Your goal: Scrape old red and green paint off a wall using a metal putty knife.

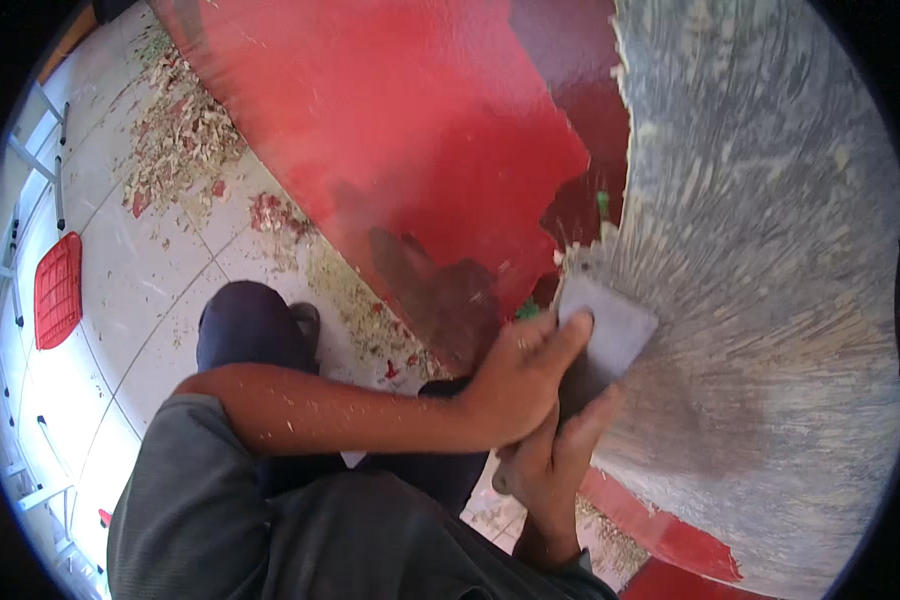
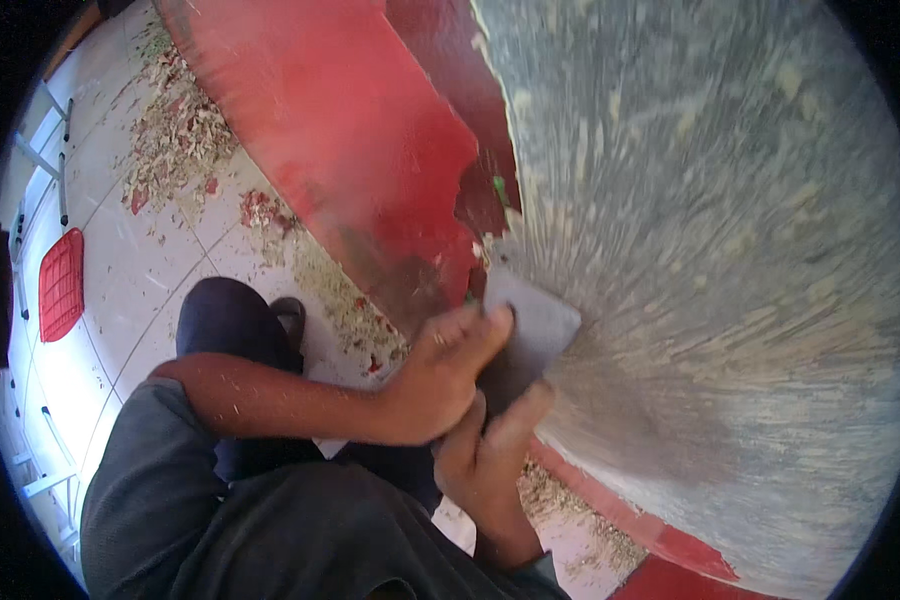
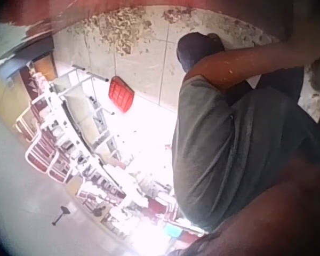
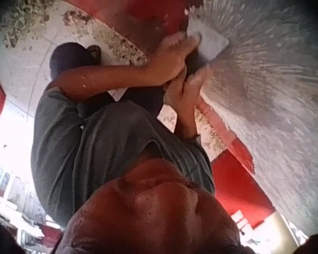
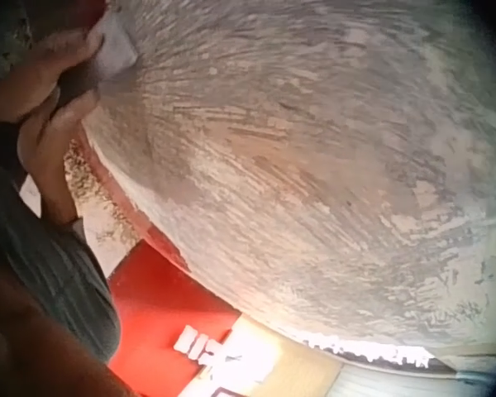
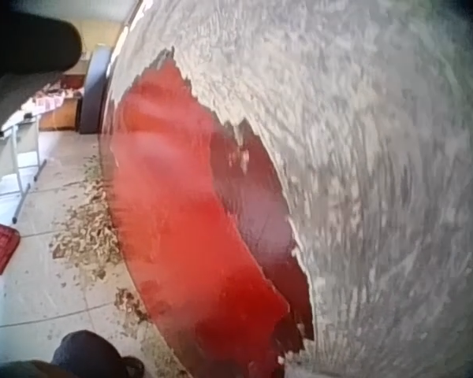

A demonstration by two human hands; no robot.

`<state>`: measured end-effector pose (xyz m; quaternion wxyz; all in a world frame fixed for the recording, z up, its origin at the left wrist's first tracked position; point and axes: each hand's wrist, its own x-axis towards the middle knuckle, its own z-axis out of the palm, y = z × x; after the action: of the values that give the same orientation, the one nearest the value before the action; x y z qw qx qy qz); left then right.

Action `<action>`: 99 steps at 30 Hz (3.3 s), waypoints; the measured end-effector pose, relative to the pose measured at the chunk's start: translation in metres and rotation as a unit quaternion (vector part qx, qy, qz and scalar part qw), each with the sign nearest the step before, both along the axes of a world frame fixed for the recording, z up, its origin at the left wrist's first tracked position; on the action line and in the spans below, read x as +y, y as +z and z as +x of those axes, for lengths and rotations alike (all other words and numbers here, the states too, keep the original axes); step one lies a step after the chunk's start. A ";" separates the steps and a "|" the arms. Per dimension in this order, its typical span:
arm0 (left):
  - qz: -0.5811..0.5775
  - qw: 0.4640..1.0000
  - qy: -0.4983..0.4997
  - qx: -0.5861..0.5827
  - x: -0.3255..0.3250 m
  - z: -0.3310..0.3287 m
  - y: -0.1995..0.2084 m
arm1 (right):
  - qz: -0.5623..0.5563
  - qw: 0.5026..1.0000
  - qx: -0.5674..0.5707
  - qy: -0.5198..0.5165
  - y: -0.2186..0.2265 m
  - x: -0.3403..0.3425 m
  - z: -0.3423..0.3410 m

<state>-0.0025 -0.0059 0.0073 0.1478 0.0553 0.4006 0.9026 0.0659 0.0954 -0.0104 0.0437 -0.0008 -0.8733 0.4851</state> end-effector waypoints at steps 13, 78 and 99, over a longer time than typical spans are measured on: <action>0.052 0.997 -0.032 -0.036 -0.008 -0.008 0.006 | -0.063 0.996 0.069 0.011 0.004 -0.009 0.000; -0.076 0.996 0.009 0.043 -0.011 -0.012 0.014 | -0.147 0.980 0.136 0.016 -0.004 -0.030 -0.017; -0.078 0.992 -0.023 0.095 -0.022 -0.016 0.014 | -0.250 0.968 -0.007 -0.022 0.001 -0.027 -0.009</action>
<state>-0.0189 -0.0276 0.0217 0.1343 0.1381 0.4808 0.8554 0.0570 0.0681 -0.0092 0.0464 -0.0344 -0.7241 0.6873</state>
